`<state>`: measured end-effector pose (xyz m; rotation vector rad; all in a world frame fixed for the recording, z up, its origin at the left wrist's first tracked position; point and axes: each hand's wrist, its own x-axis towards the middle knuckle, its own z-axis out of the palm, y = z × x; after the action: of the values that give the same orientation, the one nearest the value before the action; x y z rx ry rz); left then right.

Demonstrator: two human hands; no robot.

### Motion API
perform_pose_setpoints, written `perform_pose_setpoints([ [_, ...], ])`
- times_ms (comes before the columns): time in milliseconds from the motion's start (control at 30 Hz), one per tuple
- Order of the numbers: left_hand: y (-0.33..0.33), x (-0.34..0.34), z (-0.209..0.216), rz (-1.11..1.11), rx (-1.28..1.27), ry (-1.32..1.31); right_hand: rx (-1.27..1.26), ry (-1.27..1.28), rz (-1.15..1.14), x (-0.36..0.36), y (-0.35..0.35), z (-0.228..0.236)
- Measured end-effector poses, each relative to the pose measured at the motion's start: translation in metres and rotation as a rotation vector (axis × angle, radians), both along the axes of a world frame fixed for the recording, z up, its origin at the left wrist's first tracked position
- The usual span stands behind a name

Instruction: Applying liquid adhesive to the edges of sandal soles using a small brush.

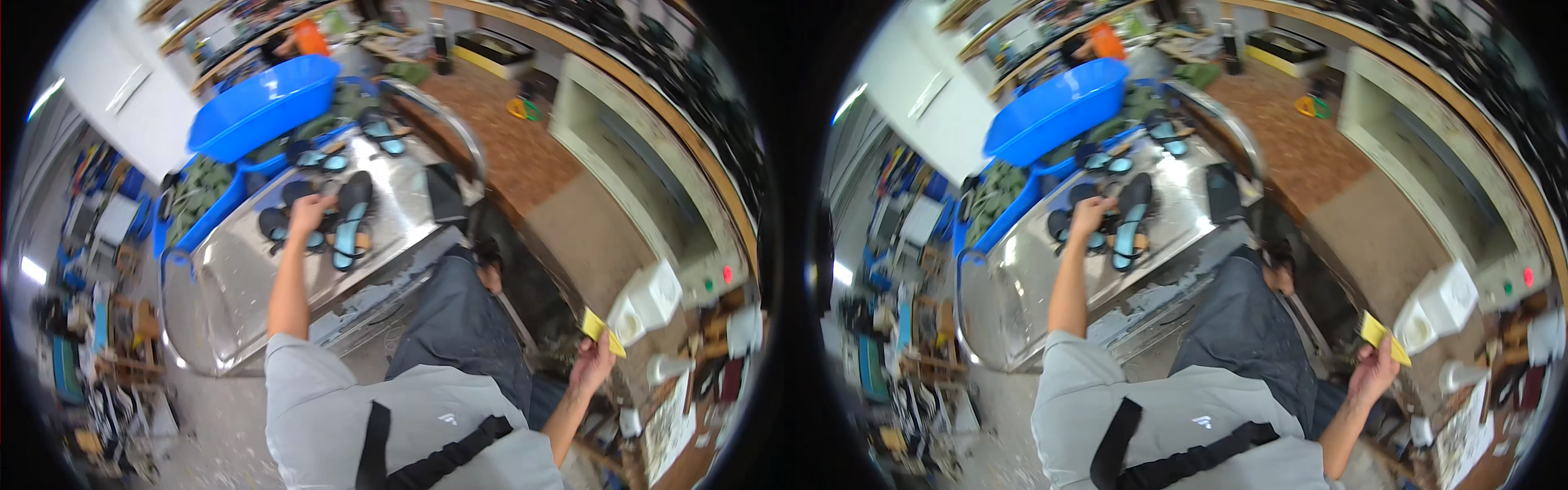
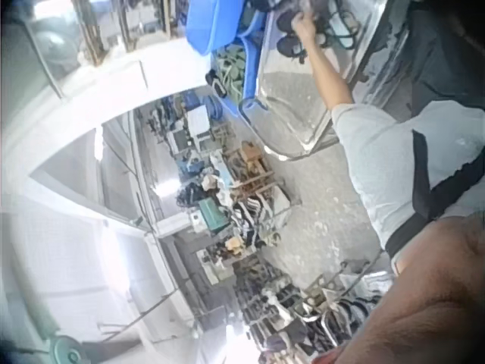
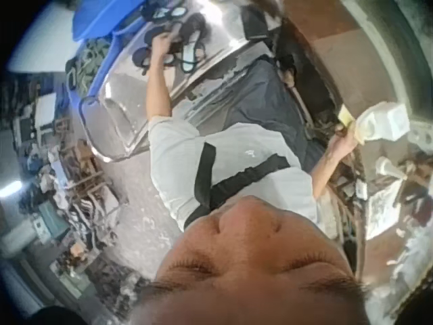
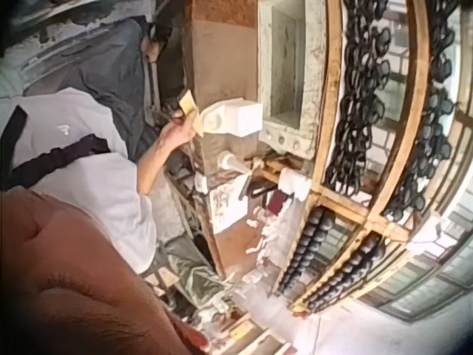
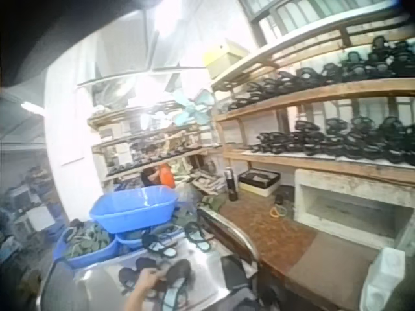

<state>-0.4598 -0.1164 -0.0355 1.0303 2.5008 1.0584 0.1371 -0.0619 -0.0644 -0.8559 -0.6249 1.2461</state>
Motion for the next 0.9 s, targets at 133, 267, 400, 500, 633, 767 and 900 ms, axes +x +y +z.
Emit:
perform_pose_setpoints([
  [133,-0.016,-0.011,0.025,0.126,0.416,-0.359,-0.023,-0.018,-0.046,0.018,0.002,-0.016],
  [267,-0.003,0.052,0.098,-0.107,0.278,-0.297,0.012,0.052,-0.033,0.027,-0.003,-0.012],
  [400,0.01,0.081,0.061,-0.247,-0.364,0.242,0.02,0.052,-0.037,0.031,-0.012,-0.009],
  [500,0.011,0.088,0.018,-0.033,-0.461,0.31,0.004,0.049,-0.062,0.037,-0.019,-0.013],
  [633,0.004,0.067,0.02,0.079,-0.072,0.283,0.0,0.083,-0.031,0.049,-0.021,-0.022],
  [767,-0.005,0.046,0.057,0.123,0.404,0.325,-0.01,0.104,-0.043,0.052,-0.018,-0.017],
  [900,0.03,0.134,0.176,-0.087,0.615,0.026,-0.015,0.113,-0.092,0.059,-0.019,-0.017],
])
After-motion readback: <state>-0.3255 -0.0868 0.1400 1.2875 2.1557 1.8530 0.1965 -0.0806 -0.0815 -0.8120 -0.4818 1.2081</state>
